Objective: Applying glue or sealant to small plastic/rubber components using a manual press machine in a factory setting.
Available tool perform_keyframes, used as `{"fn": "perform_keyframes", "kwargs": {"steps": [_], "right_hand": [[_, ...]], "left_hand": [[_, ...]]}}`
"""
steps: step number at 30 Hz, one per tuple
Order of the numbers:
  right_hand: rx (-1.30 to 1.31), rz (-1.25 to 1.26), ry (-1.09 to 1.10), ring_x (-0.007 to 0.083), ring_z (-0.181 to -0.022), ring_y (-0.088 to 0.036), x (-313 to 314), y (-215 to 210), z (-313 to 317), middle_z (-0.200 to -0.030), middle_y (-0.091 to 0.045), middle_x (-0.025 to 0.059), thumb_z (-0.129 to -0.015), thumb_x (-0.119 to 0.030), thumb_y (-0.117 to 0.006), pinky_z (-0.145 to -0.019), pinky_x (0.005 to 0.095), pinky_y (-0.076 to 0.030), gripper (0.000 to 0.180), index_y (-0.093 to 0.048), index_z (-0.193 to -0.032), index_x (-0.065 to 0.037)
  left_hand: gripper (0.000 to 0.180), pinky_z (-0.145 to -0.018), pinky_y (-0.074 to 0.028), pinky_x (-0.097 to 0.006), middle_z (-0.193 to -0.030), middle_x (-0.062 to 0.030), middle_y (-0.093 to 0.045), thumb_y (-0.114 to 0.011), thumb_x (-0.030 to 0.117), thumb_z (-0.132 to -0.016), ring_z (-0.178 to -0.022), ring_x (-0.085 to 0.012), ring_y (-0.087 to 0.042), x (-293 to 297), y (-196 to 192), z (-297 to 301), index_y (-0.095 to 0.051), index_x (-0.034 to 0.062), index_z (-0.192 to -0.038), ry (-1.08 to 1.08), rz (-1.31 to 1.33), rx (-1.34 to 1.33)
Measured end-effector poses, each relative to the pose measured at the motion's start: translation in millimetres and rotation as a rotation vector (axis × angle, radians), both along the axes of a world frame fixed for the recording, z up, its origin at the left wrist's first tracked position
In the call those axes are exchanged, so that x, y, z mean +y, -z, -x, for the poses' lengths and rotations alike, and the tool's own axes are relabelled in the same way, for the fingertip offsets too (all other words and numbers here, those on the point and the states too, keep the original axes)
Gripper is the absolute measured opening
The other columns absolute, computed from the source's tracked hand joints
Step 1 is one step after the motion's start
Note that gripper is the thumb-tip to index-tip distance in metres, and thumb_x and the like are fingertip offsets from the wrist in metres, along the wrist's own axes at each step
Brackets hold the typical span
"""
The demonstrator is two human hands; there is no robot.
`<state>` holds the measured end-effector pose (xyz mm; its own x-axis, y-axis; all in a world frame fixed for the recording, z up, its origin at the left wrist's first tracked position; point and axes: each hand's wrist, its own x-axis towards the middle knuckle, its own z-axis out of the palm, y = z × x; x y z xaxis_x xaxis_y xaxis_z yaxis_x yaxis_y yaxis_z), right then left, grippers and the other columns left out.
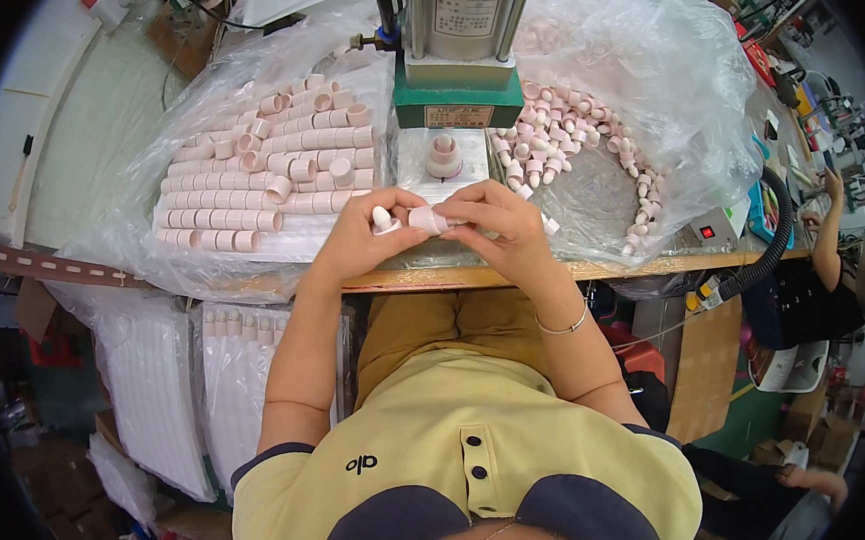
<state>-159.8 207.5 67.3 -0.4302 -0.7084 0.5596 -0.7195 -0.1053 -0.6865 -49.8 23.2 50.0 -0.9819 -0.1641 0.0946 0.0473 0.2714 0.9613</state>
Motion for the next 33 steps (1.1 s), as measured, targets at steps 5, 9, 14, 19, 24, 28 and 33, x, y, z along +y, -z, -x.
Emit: {"fn": "perform_keyframes", "kwargs": {"steps": [5,9,14,19,24,28,33], "right_hand": [[0.076,0.039,0.020,0.0188,-0.067,-0.059,8.6,6.3,3.9,-0.082,-0.063,0.0055,-0.064,-0.010,-0.078,-0.057,0.0303,-0.047,0.030,-0.070,-0.093,-0.009],[-0.006,0.012,0.089,0.0180,-0.063,-0.057,14.0,12.1,3.1,-0.074,-0.063,0.0041,-0.062,-0.018,-0.080,-0.056,0.0299,-0.045,0.030,-0.070,-0.089,-0.007],[0.221,0.017,0.079,0.0163,-0.065,-0.060,20.7,6.3,9.9,-0.082,-0.067,0.0082,-0.062,-0.016,-0.081,-0.054,0.0244,-0.049,0.035,-0.070,-0.092,-0.003],[-0.325,-0.030,0.104,0.0085,-0.069,-0.060,24.4,10.2,13.2,-0.083,-0.066,0.0067,-0.069,-0.006,-0.078,-0.056,0.0204,-0.047,0.032,-0.067,-0.099,-0.001],[-0.202,-0.050,0.336,0.0071,-0.058,-0.055,-2.3,9.9,48.1,-0.081,-0.064,0.0047,-0.074,-0.008,-0.072,-0.052,0.0201,-0.044,0.023,-0.066,-0.095,-0.002],[-0.112,-0.189,0.320,0.0172,-0.059,-0.060,-40.6,12.7,60.6,-0.077,-0.066,0.0056,-0.070,-0.016,-0.071,-0.056,0.0284,-0.047,0.025,-0.065,-0.092,-0.006],[0.129,-0.425,0.282,0.0338,-0.074,-0.061,-58.1,11.7,62.0,-0.084,-0.066,0.0099,-0.069,-0.020,-0.067,-0.065,0.0357,-0.049,0.026,-0.064,-0.093,-0.010]], "left_hand": [[0.023,-0.058,-0.035,-0.018,-0.072,0.0059,-0.053,-0.067,0.023,-0.084,-0.066,-0.0016,-0.044,10.6,8.8,-2.0,-0.064,0.0020,-0.094,0.077,-0.528,-0.265],[0.023,-0.056,-0.035,-0.019,-0.070,0.0062,-0.052,-0.064,0.025,-0.086,-0.063,-0.0017,-0.043,19.9,0.7,1.0,-0.064,0.0028,-0.092,0.062,-0.278,-0.103],[0.024,-0.055,-0.036,-0.020,-0.069,0.0064,-0.052,-0.064,0.027,-0.086,-0.064,-0.0014,-0.044,24.6,-7.1,9.6,-0.063,0.0035,-0.090,0.119,-0.355,-0.200],[0.035,-0.057,-0.043,-0.027,-0.070,0.0001,-0.059,-0.073,0.032,-0.075,-0.063,-0.0109,-0.055,31.7,-1.3,28.1,-0.063,0.0028,-0.093,-0.198,-0.004,-0.085],[0.044,-0.066,-0.049,-0.032,-0.082,-0.0097,-0.067,-0.078,0.033,-0.066,-0.073,-0.0216,-0.063,26.9,-15.5,71.6,-0.065,0.0059,-0.098,-0.491,0.434,-0.103],[0.041,-0.064,-0.047,-0.026,-0.078,-0.0058,-0.065,-0.078,0.031,-0.066,-0.070,-0.0122,-0.059,0.2,8.0,62.8,-0.066,0.0025,-0.092,-0.546,0.242,0.050],[0.029,-0.062,-0.044,-0.021,-0.076,0.0014,-0.062,-0.081,0.017,-0.066,-0.069,-0.0049,-0.054,-7.7,-7.4,21.0,-0.065,0.0025,-0.085,-0.277,-0.165,-0.042]]}}
